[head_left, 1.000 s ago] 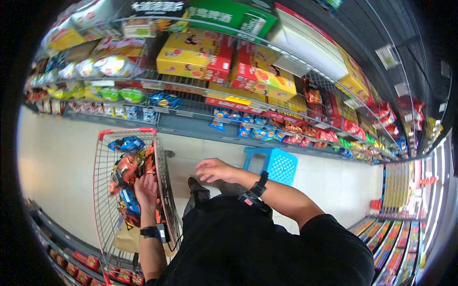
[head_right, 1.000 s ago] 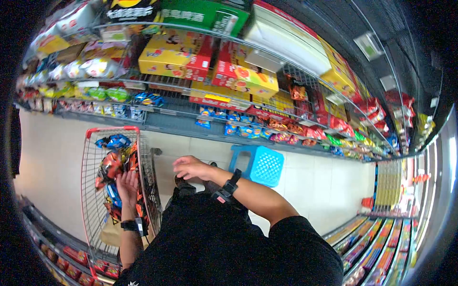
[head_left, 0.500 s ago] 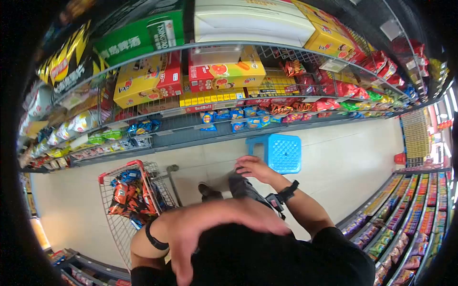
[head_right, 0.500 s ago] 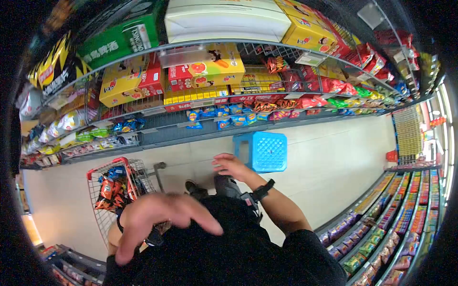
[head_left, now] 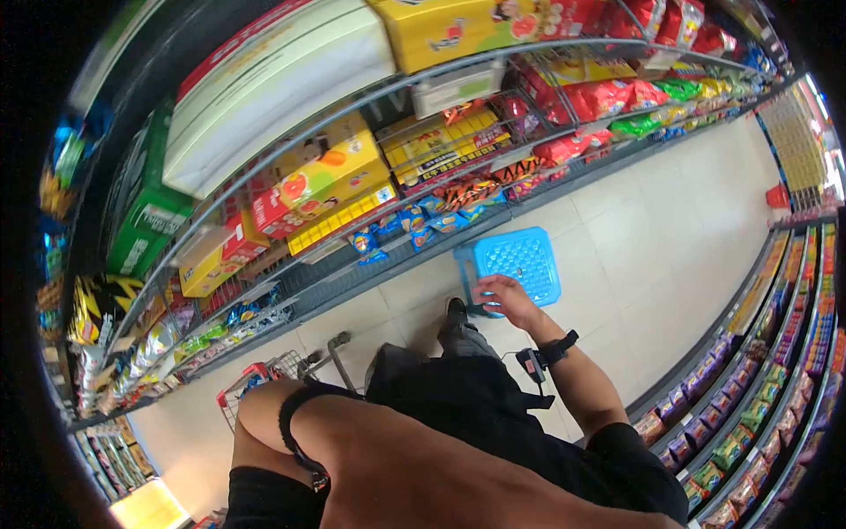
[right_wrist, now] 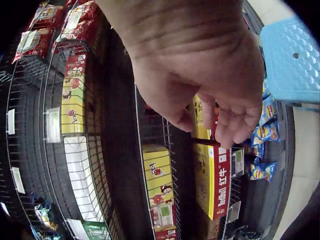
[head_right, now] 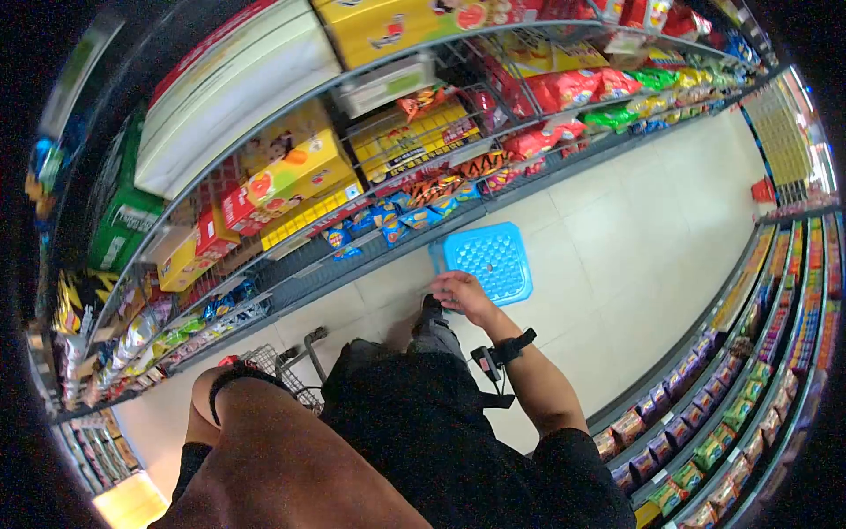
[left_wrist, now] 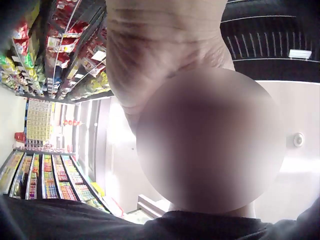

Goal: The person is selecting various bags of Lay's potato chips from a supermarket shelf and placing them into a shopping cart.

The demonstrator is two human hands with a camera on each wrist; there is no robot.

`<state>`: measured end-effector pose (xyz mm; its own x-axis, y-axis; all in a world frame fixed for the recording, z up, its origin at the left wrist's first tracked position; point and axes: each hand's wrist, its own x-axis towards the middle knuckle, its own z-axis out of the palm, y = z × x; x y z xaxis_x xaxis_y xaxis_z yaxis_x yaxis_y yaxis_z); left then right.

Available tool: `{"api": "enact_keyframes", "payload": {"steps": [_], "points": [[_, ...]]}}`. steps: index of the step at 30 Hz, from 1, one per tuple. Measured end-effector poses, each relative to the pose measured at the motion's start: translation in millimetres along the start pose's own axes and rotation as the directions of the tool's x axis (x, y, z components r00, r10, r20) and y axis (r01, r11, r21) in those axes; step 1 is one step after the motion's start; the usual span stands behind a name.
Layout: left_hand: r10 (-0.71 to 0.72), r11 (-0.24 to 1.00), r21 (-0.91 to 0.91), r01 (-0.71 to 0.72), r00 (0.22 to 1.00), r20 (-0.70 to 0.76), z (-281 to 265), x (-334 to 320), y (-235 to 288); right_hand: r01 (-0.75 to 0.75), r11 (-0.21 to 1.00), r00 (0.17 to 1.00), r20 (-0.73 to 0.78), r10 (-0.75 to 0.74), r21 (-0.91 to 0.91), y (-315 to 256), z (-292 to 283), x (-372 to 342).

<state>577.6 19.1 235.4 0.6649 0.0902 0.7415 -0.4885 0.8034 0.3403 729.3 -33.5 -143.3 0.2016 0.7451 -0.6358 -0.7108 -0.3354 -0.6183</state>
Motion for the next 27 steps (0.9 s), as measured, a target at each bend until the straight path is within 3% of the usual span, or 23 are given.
{"api": "enact_keyframes", "payload": {"steps": [5, 6, 7, 8, 9, 10, 11, 12, 14, 16, 19, 22, 23, 24, 26, 27], "points": [[-0.098, 0.995, -0.022, 0.101, 0.989, 0.110, -63.0, 49.9, -29.2, 0.085, 0.996, 0.991, -0.104, -0.081, 0.034, -48.3, -28.2, 29.8], [-0.433, 0.899, 0.023, 0.438, 0.876, 0.214, -102.5, 54.5, -15.3, 0.112, 0.994, 0.985, -0.131, -0.109, 0.017, -56.4, -34.7, 43.4], [-0.701, 0.695, 0.079, 0.715, 0.649, 0.295, -154.4, 47.1, -1.0, 0.153, 0.988, 0.973, -0.177, -0.146, 0.024, -57.7, -42.3, 57.4], [-0.744, 0.667, 0.337, 0.665, 0.621, 0.248, -208.0, 13.8, -13.6, 0.207, 0.978, 0.954, -0.224, -0.199, 0.013, -67.2, -47.2, 72.8], [-0.845, 0.445, 0.001, 0.895, 0.421, -0.331, -223.4, 3.9, -14.2, 0.259, 0.966, 0.930, -0.271, -0.250, -0.003, -78.5, -50.3, 90.2], [-0.725, 0.421, 0.019, 0.907, 0.349, -0.594, -269.6, -30.6, -27.8, 0.309, 0.951, 0.902, -0.322, -0.287, 0.018, -84.5, -51.9, 105.3], [-0.565, 0.266, 0.126, 0.956, 0.261, -0.783, -315.0, -57.4, -33.3, 0.358, 0.933, 0.870, -0.374, -0.320, 0.034, -88.8, -52.5, 120.1], [-0.397, 0.207, 0.068, 0.976, 0.147, -0.906, -361.4, -95.4, -34.0, 0.351, 0.936, 0.879, -0.351, -0.322, 0.021, -97.4, -54.1, 128.1], [-0.228, 0.000, 0.150, 0.989, 0.146, -0.963, -439.7, -153.7, -29.5, 0.345, 0.938, 0.878, -0.361, -0.313, 0.024, -110.5, -48.2, 129.0], [-0.116, -0.164, 0.243, 0.956, 0.226, -0.967, -472.3, -161.6, -27.7, 0.342, 0.935, 0.884, -0.367, -0.289, 0.089, -117.1, -42.0, 133.2], [-0.109, -0.302, 0.330, 0.894, 0.311, -0.944, -523.4, -167.7, -37.7, 0.364, 0.915, 0.857, -0.447, -0.256, 0.175, -108.2, -45.8, 146.1], [-0.082, -0.328, 0.341, 0.881, 0.333, -0.939, -554.0, -177.9, -48.3, 0.342, 0.903, 0.878, -0.430, -0.208, 0.262, -100.8, -51.2, 149.7], [-0.087, -0.085, 0.302, 0.949, 0.295, -0.951, -586.0, -208.4, -49.3, 0.345, 0.895, 0.878, -0.433, -0.202, 0.284, -100.6, -51.1, 146.9], [-0.101, -0.090, 0.300, 0.950, 0.291, -0.951, -588.6, -203.2, -52.4, 0.346, 0.891, 0.875, -0.444, -0.194, 0.292, -99.5, -50.6, 143.6], [-0.087, -0.234, 0.214, 0.948, 0.199, -0.976, -588.2, -186.8, -56.0, 0.322, 0.889, 0.883, -0.442, -0.158, 0.325, -96.2, -49.9, 138.6], [-0.022, -0.293, 0.205, 0.934, 0.207, -0.978, -611.1, -205.6, -52.0, 0.324, 0.888, 0.884, -0.440, -0.161, 0.325, -95.5, -51.9, 140.3]]}}
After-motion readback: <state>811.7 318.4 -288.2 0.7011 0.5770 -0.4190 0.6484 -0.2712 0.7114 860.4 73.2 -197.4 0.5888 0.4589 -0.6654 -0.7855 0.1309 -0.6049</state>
